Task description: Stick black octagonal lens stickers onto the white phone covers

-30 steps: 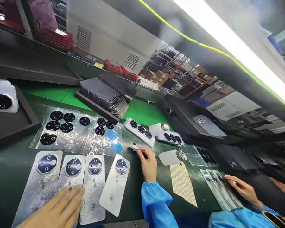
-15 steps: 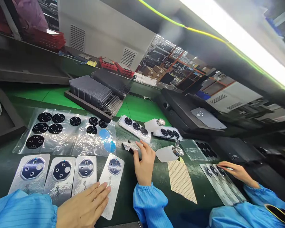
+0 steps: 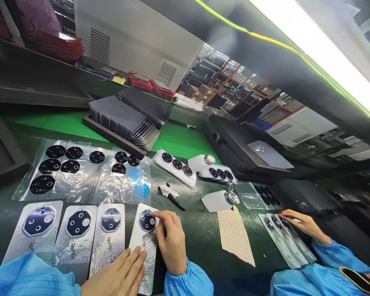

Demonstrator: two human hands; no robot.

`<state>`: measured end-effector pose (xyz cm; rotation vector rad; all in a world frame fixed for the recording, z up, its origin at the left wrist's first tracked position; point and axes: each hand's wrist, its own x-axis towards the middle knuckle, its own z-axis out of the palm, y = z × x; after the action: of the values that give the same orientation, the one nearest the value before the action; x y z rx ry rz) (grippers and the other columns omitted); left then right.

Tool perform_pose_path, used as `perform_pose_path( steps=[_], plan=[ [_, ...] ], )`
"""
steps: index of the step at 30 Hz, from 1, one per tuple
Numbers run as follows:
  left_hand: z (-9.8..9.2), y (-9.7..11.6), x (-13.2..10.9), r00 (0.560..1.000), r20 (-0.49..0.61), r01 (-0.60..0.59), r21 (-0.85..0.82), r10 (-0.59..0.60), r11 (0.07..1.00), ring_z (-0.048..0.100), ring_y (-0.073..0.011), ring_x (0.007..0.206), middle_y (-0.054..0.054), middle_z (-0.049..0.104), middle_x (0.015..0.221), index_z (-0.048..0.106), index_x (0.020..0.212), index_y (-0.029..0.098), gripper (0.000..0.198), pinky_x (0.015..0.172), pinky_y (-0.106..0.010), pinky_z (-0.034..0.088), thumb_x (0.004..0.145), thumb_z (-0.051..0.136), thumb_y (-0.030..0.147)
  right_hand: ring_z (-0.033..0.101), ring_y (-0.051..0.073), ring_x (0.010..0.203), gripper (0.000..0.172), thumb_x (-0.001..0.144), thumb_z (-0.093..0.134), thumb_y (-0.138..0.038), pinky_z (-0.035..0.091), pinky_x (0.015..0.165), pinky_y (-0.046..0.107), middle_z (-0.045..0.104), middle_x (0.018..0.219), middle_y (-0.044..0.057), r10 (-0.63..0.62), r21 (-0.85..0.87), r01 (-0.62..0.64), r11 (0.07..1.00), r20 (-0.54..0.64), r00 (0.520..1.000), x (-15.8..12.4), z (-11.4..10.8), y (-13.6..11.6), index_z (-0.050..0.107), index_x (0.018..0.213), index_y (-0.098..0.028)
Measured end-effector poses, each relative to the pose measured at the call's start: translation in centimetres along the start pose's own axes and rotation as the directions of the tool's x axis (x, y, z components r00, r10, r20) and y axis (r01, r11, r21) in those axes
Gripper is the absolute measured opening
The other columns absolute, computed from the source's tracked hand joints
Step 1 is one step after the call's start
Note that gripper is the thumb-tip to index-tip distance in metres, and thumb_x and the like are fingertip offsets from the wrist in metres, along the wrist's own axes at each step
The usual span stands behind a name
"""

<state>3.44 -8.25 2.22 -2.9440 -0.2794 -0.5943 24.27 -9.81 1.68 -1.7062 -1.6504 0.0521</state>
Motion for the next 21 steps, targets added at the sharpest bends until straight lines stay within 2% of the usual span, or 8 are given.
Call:
perform_pose_path(
  steps=[4, 9, 14, 17, 21],
  plan=[
    [0.3, 0.2, -0.1, 1.000, -0.020, 0.009, 0.014, -0.009, 1.000, 0.057, -0.0234, 0.116, -0.008, 0.068, 0.122, 0.071, 0.111, 0.016, 0.030, 0.100, -0.039, 0.032, 0.097, 0.049, 0.031, 0.054, 0.019, 0.090, 0.035, 0.088, 0.042, 0.000, 0.044, 0.078, 0.030, 0.061, 0.097, 0.005, -0.029, -0.054, 0.030, 0.998, 0.018, 0.999, 0.0, 0.2, -0.1, 0.061, 0.108, -0.021],
    [0.3, 0.4, 0.0, 0.999, -0.034, 0.014, 0.020, -0.014, 1.000, 0.057, -0.0236, 0.116, -0.008, 0.068, 0.122, 0.071, 0.111, 0.016, 0.029, 0.100, -0.039, 0.033, 0.095, 0.050, 0.029, 0.052, 0.020, 0.086, 0.039, 0.085, 0.041, 0.002, 0.042, 0.077, 0.031, 0.061, 0.099, 0.006, -0.063, -0.203, 0.070, 0.977, 0.038, 0.997, -0.1, 0.3, -0.5, 0.062, 0.110, -0.020],
    [0.3, 0.5, 0.0, 0.999, -0.041, 0.030, 0.053, -0.028, 0.998, 0.059, -0.0222, 0.115, -0.007, 0.068, 0.122, 0.071, 0.112, 0.017, 0.029, 0.101, -0.038, 0.034, 0.095, 0.049, 0.026, 0.053, 0.020, 0.084, 0.030, 0.089, 0.043, -0.002, 0.039, 0.075, 0.032, 0.061, 0.090, 0.005, -0.073, -0.244, 0.075, 0.967, 0.017, 0.997, 0.0, -0.1, -0.8, 0.061, 0.106, -0.019],
    [0.5, 0.6, -0.1, 0.998, -0.062, 0.015, 0.090, -0.009, 0.996, 0.060, -0.0225, 0.114, -0.007, 0.068, 0.121, 0.071, 0.111, 0.017, 0.030, 0.100, -0.039, 0.036, 0.094, 0.047, 0.025, 0.054, 0.020, 0.083, 0.018, 0.093, 0.049, -0.010, 0.040, 0.075, 0.033, 0.062, 0.090, 0.004, 0.004, -0.169, 0.000, 0.986, 0.021, 1.000, 0.7, -0.5, -0.4, 0.061, 0.101, -0.021],
    [0.8, 0.8, -0.2, 0.996, -0.089, 0.013, 0.108, -0.004, 0.994, 0.061, -0.0230, 0.113, -0.007, 0.069, 0.120, 0.071, 0.110, 0.017, 0.030, 0.100, -0.041, 0.036, 0.093, 0.048, 0.025, 0.058, 0.017, 0.084, 0.012, 0.094, 0.052, -0.017, 0.045, 0.073, 0.029, 0.063, 0.094, 0.003, 0.075, 0.105, -0.097, 0.990, 0.189, 0.979, 2.4, -0.4, 0.9, 0.057, 0.104, -0.022]
  ],
)
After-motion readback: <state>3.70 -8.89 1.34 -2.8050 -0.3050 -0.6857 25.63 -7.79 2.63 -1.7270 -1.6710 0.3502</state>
